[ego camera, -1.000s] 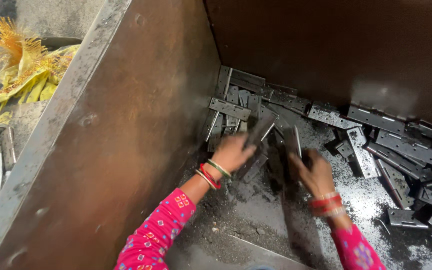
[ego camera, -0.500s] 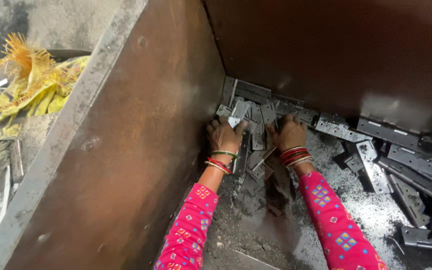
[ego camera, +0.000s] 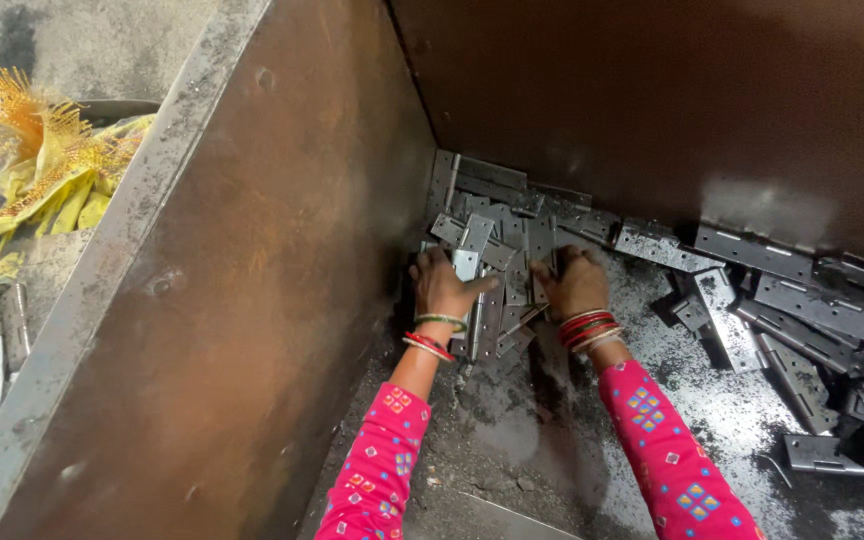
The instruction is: The person gathers small metal hinges from a large bin by hand, stacks them together in their hands, and then places the stack on the floor next to other metal pieces.
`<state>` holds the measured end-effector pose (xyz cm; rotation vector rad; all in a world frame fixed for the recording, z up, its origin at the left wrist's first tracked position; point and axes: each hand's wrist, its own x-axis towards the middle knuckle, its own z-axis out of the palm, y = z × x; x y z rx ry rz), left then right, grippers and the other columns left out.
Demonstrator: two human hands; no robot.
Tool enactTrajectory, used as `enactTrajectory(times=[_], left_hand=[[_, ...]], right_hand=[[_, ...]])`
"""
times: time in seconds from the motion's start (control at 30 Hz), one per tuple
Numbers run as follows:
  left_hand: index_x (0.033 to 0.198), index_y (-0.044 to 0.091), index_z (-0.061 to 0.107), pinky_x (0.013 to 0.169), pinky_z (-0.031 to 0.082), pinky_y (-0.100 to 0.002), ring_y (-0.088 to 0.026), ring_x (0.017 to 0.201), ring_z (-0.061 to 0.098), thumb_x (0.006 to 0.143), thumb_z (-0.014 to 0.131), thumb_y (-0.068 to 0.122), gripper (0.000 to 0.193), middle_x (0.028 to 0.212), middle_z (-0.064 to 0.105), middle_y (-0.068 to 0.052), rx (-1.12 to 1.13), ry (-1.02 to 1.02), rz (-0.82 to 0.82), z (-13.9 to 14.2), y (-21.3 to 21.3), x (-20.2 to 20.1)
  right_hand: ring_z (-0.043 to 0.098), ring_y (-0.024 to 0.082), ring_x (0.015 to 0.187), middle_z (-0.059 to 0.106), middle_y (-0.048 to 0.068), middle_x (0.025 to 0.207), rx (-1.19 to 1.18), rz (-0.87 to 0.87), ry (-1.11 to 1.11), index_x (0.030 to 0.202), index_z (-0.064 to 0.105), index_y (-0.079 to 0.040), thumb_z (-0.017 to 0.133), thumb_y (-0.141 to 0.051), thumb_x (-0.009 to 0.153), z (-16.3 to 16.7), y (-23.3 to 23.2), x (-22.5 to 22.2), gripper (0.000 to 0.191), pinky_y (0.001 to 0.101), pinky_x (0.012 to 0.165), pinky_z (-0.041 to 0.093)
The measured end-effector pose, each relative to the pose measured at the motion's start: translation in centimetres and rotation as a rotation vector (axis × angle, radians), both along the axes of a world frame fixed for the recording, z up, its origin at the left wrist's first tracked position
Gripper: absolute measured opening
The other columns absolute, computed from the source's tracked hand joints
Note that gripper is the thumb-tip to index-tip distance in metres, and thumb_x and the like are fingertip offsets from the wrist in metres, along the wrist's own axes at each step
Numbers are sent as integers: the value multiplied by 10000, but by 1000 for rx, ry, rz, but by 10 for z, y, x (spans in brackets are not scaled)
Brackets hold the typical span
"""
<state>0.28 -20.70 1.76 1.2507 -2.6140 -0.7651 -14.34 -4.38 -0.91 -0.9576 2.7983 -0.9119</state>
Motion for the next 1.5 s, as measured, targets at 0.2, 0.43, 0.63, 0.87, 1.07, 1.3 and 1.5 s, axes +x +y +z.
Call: enactTrajectory(times=[0.2, 0.43, 0.63, 0.87, 1.07, 1.3, 1.5], left_hand=[[1151, -75, 661, 988, 514, -460, -429, 1145, 649, 471, 944, 613, 1008, 1192, 675, -309, 212, -48, 45, -1, -10, -1], [1015, -54, 727, 880, 581, -408, -348, 967, 754, 454, 955, 517, 832, 1029, 764, -228, 395, 135, 40, -9, -17, 11], [1082, -14, 732, 891, 581, -396, -326, 985, 753, 494, 950, 457, 784, 1061, 769, -194, 336, 251, 48, -19, -7, 13], [1277, -42, 622, 985, 496, -452, -417, 1178, 618, 589, 975, 381, 881, 1257, 659, -269, 193, 218, 56, -26, 1, 23], [1311, -36, 585, 1001, 518, -446, -397, 1174, 655, 654, 880, 264, 780, 1267, 675, -260, 228, 334, 4, -32, 8, 60], [1160, 8, 677, 904, 528, -487, -430, 1041, 687, 706, 873, 159, 517, 1106, 720, -254, 228, 224, 56, -26, 8, 88], [1043, 1, 747, 871, 546, -502, -462, 971, 695, 796, 814, 282, 380, 1028, 759, -249, 466, 524, 34, -18, -15, 65]], right_hand=[[714, 434, 877, 730, 228, 903, 73, 20, -240, 920, 755, -47, 746, -563, 840, -5, 5, -2, 522, 508, 780, 572], [715, 438, 943, 734, 264, 988, 91, -62, -347, 1091, 707, 13, 803, -644, 776, 2, 6, 19, 735, 502, 821, 566], [768, 387, 984, 784, 216, 1034, 201, -76, -569, 1109, 749, -45, 731, -651, 809, 14, 5, 15, 677, 466, 888, 583], [550, 429, 1202, 646, 218, 1330, 59, 85, 206, 1341, 632, -23, 748, -559, 821, 4, -13, 32, 756, 680, 964, 365], [595, 348, 1223, 690, 124, 1237, 386, 164, 76, 1228, 696, -158, 761, -407, 841, 7, -60, 28, 465, 613, 1001, 436], [738, 353, 872, 751, 150, 936, 213, 18, -366, 1057, 757, -126, 721, -449, 888, 34, 5, 27, 366, 467, 810, 563], [702, 381, 975, 755, 179, 978, -3, -24, -239, 987, 710, -36, 823, -400, 821, 12, 17, 26, 416, 482, 846, 562]])
